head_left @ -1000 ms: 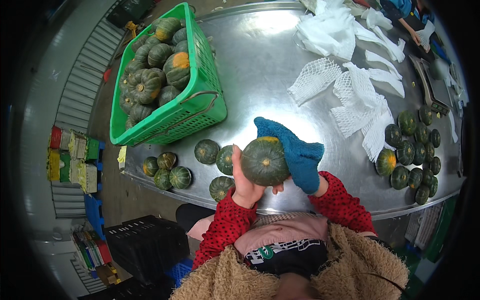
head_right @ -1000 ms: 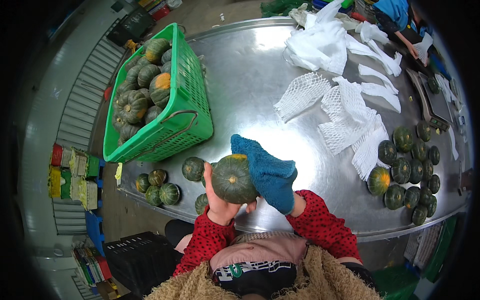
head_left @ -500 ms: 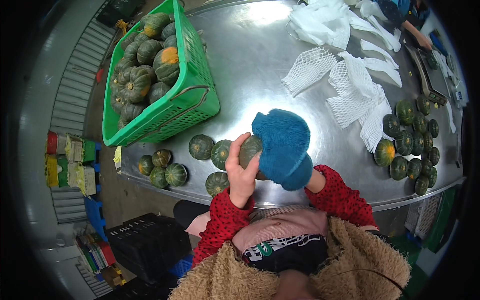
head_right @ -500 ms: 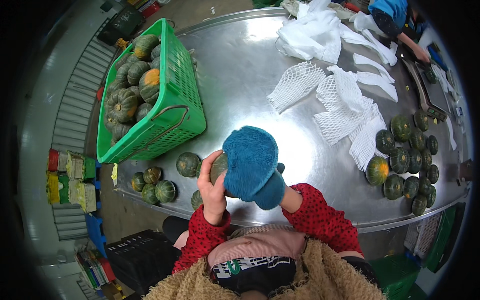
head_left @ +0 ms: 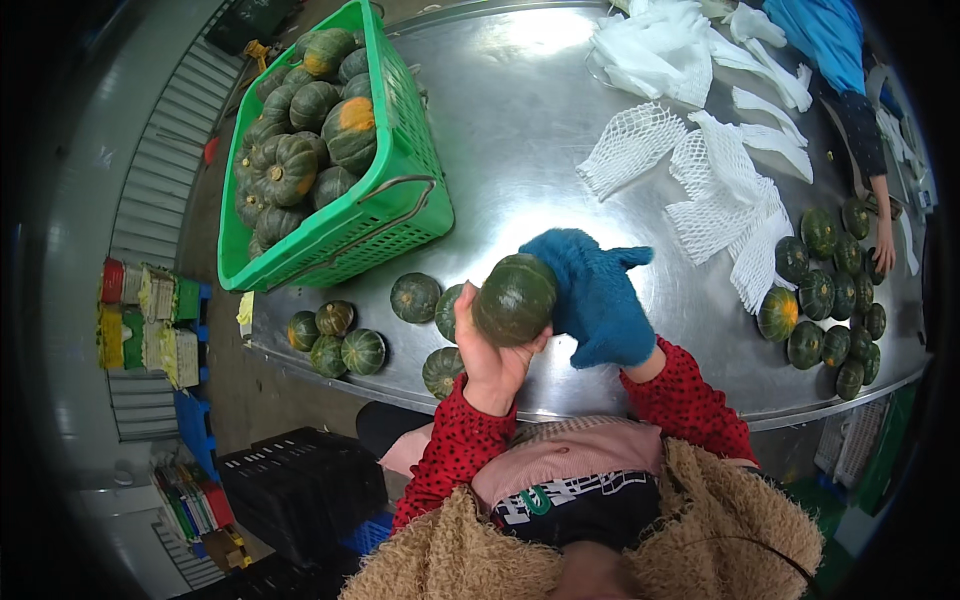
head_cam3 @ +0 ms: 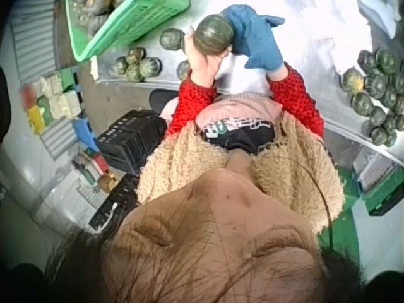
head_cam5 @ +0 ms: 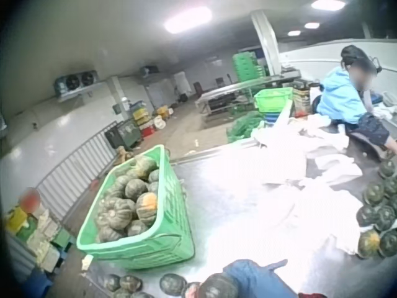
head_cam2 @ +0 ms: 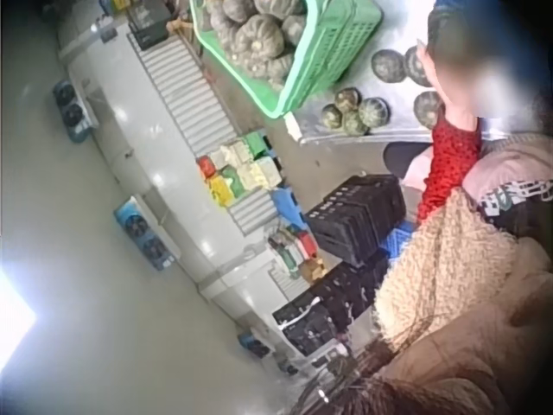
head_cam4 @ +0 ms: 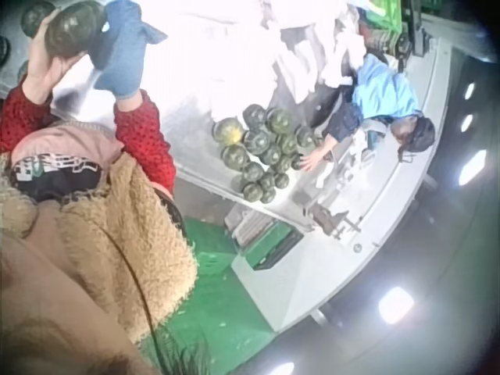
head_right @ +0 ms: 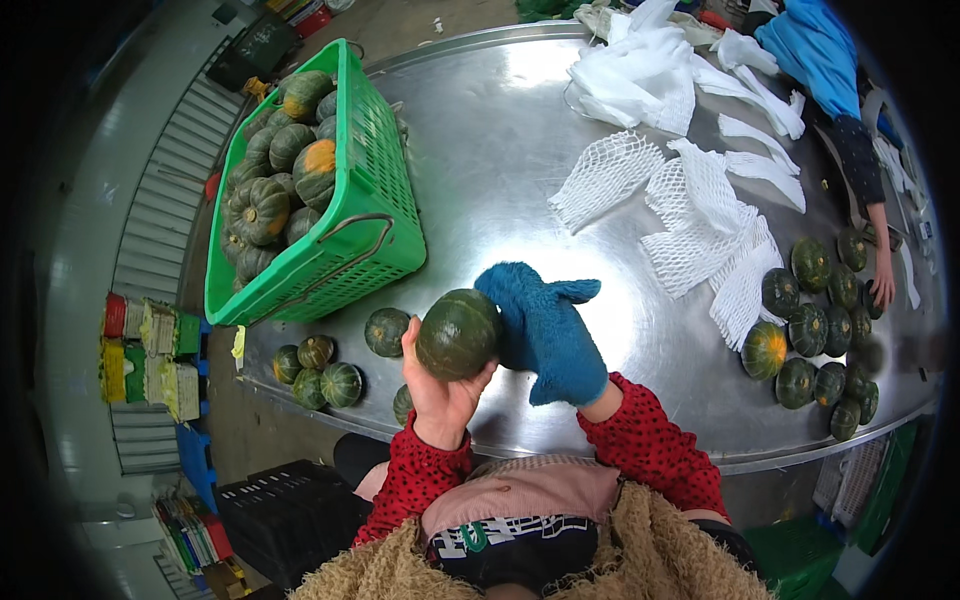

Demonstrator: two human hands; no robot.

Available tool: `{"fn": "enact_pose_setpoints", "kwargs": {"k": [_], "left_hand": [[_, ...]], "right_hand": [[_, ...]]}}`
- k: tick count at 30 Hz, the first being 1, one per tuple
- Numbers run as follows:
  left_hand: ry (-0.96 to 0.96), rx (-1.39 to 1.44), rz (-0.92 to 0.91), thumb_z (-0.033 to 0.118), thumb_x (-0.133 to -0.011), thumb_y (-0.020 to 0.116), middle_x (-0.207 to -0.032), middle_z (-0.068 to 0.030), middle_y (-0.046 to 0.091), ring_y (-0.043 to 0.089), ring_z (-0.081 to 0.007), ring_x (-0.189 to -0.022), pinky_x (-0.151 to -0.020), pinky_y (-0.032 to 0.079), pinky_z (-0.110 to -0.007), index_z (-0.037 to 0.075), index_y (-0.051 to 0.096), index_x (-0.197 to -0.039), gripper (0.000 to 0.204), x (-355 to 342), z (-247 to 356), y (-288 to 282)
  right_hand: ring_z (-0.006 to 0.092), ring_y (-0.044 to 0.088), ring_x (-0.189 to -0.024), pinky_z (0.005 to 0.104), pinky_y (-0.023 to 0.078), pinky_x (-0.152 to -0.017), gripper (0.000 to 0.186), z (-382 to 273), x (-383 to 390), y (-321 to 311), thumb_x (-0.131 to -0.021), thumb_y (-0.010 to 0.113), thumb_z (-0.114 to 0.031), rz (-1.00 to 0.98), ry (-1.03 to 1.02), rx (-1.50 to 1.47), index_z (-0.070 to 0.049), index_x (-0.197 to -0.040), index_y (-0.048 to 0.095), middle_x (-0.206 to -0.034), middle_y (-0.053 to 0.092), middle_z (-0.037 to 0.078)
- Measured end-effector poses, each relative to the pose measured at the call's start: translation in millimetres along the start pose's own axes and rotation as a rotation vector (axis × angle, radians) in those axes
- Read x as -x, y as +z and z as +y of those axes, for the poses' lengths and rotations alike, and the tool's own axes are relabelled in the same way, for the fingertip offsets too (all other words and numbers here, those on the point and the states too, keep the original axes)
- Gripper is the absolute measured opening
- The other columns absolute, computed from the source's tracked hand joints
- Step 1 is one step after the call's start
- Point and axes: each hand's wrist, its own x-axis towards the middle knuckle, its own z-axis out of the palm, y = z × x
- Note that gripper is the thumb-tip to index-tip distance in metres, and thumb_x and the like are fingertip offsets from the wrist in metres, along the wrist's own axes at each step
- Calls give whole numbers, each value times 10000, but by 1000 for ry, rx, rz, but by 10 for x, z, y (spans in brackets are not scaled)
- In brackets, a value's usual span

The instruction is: The person wipes small green pumpkins with a blue cloth on a stainless steel table, then places them into white mesh bags. The person handles the pumpkins one at a time, rotating them while wiping, and occasionally moves the cloth or bag aside to reach the next item.

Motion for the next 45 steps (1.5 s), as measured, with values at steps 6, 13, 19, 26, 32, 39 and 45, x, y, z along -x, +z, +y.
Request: {"fn": "enact_pose_setpoints", "kwargs": {"k": [6, 13, 19, 26, 32, 39, 45], "left_hand": [[653, -998, 44, 489, -984, 285, -1192, -114, 577, 568, -204, -1063, -917, 447, -334, 11, 480, -1240, 576, -46, -199, 93], [113, -143, 27, 586, -957, 232, -1004, -141, 610, 616, -280, -756, -543, 504, -407, 51, 509, -1189, 646, -1, -106, 242], [-8, -211, -51, 751, -868, 188, -938, -179, 626, 630, -286, -652, -468, 513, -383, 5, 489, -1194, 867, -43, -122, 128], [772, -1173, -20, 347, -907, 533, -1394, -225, 344, 421, -300, -1244, -1046, 331, -371, 6, 79, -1478, 805, -98, -318, 94], [700, -1355, -308, 239, -598, 835, -1340, -206, 414, 460, -327, -1211, -1023, 372, -409, 26, 383, -1381, 929, -31, -51, 148], [255, -765, -177, 143, -849, 544, -1266, -165, 540, 571, -156, -919, -806, 479, -266, -5, 443, -1335, 518, -114, 13, -65], [681, -1221, -353, 171, -590, 805, -1162, -152, 600, 594, -260, -1044, -894, 466, -332, 15, 608, -1149, 613, 77, -248, 109]], "right_hand": [[321, 580, -1003, 330, 471, -870, 718, 577, 289, 446, -675, 752, -393, 452, 268, -571, -3, -1230, 514, -1129, 570, 185], [339, 607, -764, 372, 485, -671, 745, 229, -29, 174, -564, 733, -602, 381, -88, 169, -25, -1018, 607, -883, 599, 147], [340, 631, -866, 345, 501, -736, 712, 236, -14, 93, -600, 748, -470, 354, -94, 170, 15, -1096, 587, -994, 611, 180], [347, 620, -996, 424, 487, -873, 305, 144, 47, 245, -809, 587, -154, 323, -217, 173, 41, -1039, 632, -1102, 623, 207], [115, 586, -849, 289, 502, -661, 306, 336, 100, 366, -915, 557, -358, 476, 279, -1005, -54, -938, 581, -899, 597, 14], [130, 549, -718, 292, 487, -631, 120, 137, 192, 266, -928, 465, -178, 39, 336, -719, -60, -920, 442, -836, 528, 40], [146, 563, -803, 279, 484, -709, 117, 425, 329, 462, -935, 460, -153, 233, 453, -1327, -54, -977, 508, -871, 554, 44]]}}
